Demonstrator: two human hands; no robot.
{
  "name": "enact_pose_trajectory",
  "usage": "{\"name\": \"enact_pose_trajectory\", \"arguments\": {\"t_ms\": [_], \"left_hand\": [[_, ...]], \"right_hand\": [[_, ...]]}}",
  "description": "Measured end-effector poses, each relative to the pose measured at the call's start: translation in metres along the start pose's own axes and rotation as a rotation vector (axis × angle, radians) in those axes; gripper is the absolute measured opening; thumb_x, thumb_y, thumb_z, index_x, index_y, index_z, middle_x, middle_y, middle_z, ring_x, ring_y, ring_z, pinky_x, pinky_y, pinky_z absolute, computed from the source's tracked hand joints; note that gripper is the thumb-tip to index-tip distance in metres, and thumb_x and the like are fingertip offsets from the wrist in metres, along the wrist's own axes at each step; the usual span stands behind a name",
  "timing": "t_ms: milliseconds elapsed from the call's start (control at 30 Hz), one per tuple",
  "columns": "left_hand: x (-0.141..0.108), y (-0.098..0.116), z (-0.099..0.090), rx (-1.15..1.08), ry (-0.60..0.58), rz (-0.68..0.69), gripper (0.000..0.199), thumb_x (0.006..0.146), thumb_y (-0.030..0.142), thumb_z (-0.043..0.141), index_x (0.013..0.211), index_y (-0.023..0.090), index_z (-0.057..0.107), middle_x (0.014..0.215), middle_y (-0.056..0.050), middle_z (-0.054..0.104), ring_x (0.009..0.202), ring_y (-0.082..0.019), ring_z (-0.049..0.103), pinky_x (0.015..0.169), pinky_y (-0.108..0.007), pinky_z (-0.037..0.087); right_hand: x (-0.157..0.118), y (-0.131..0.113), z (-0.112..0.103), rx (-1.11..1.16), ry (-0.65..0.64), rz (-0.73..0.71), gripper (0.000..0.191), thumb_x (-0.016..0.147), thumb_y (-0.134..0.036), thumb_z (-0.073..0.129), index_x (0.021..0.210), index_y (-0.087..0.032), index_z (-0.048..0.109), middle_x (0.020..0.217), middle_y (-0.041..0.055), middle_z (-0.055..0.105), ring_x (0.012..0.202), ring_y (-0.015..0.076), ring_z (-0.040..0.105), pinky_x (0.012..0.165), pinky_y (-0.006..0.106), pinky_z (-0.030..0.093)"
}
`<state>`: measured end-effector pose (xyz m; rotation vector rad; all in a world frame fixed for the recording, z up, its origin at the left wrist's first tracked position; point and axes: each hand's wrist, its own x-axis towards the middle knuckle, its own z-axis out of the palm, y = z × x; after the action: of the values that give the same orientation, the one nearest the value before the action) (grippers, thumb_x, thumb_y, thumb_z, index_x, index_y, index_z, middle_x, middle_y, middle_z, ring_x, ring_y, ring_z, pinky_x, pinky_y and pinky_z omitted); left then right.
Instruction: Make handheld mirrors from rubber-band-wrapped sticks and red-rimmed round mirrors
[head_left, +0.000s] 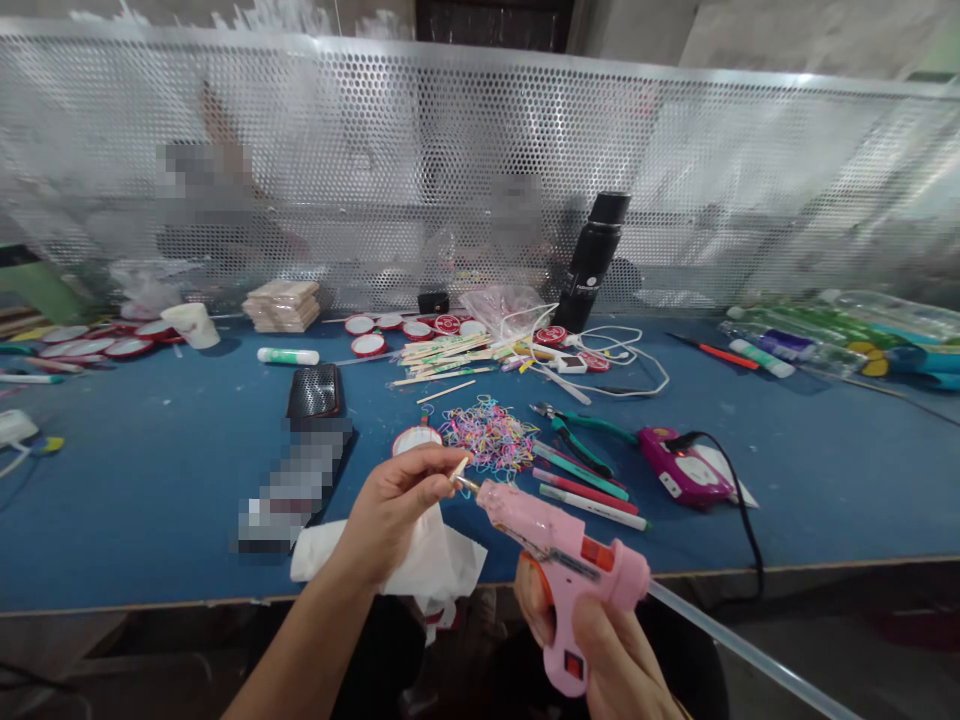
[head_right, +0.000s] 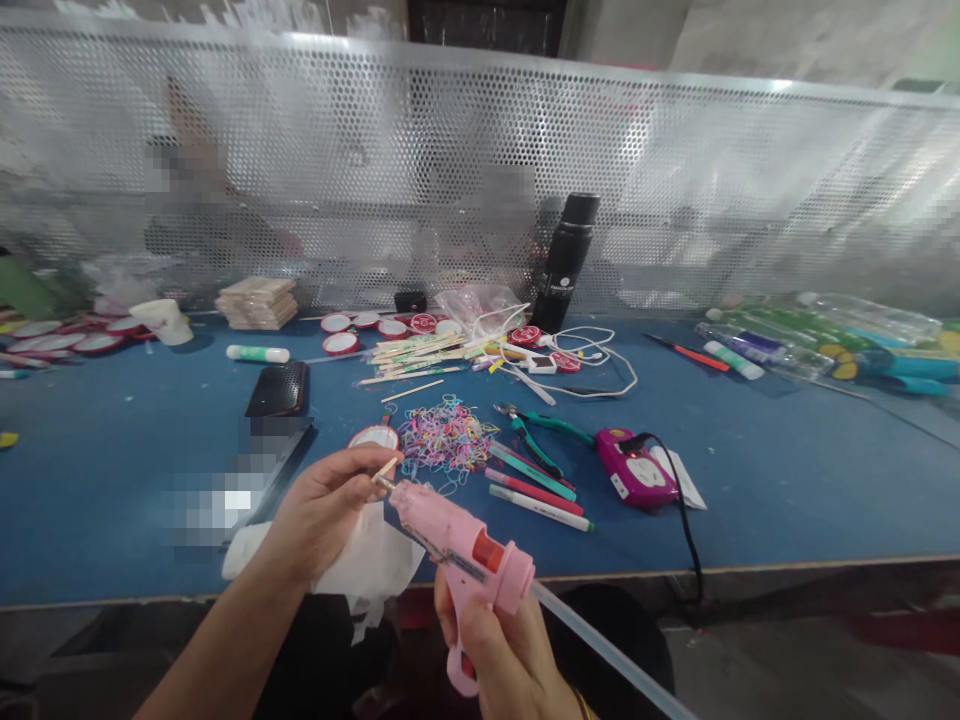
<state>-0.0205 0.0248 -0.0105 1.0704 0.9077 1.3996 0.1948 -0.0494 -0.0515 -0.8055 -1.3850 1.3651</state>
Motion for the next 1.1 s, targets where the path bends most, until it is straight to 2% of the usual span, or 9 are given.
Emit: {"name": "enact_pose_trajectory", "arguments": {"t_ms": [433, 833, 967, 1100], "left_hand": [[0.000, 0.001, 0.000, -0.010, -0.008, 0.012, 0.033, 0.062, 0.041, 0.095, 0.088, 0.023, 0.087, 0.081, -0.007, 0.078, 0.071, -0.014, 0.064, 0.071, -0.026, 0.051], [0.001, 0.002, 0.001, 0.019, -0.034, 0.049, 0.032, 0.065, 0.041, 0.093, 0.090, 0.021, 0.086, 0.072, -0.006, 0.072, 0.069, -0.015, 0.060, 0.070, -0.028, 0.050], [0.000, 0.000, 0.000, 0.014, -0.031, 0.059, 0.030, 0.067, 0.039, 0.092, 0.091, 0.022, 0.086, 0.074, -0.006, 0.073, 0.069, -0.015, 0.059, 0.070, -0.029, 0.049], [0.000, -0.001, -0.001, 0.016, -0.021, 0.067, 0.029, 0.068, 0.038, 0.091, 0.092, 0.022, 0.086, 0.074, -0.006, 0.073, 0.069, -0.014, 0.059, 0.070, -0.029, 0.049]], "right_hand": [[0.001, 0.000, 0.000, -0.015, 0.003, -0.023, 0.054, 0.103, -0.064, 0.032, 0.080, -0.021, 0.055, 0.073, 0.0013, 0.046, 0.064, 0.0147, 0.040, 0.058, 0.030, 0.034], [0.016, -0.013, 0.003, -0.047, 0.009, -0.067, 0.059, 0.100, -0.069, 0.032, 0.072, -0.021, 0.050, 0.067, -0.0006, 0.042, 0.059, 0.0132, 0.036, 0.056, 0.030, 0.030], [0.014, -0.012, 0.001, -0.029, 0.029, -0.061, 0.058, 0.100, -0.068, 0.033, 0.074, -0.021, 0.052, 0.069, 0.0009, 0.044, 0.061, 0.0146, 0.038, 0.058, 0.031, 0.033], [0.011, -0.016, -0.001, 0.023, 0.089, -0.087, 0.055, 0.096, -0.071, 0.043, 0.079, -0.021, 0.059, 0.070, 0.0024, 0.050, 0.062, 0.0161, 0.044, 0.058, 0.031, 0.038]]}}
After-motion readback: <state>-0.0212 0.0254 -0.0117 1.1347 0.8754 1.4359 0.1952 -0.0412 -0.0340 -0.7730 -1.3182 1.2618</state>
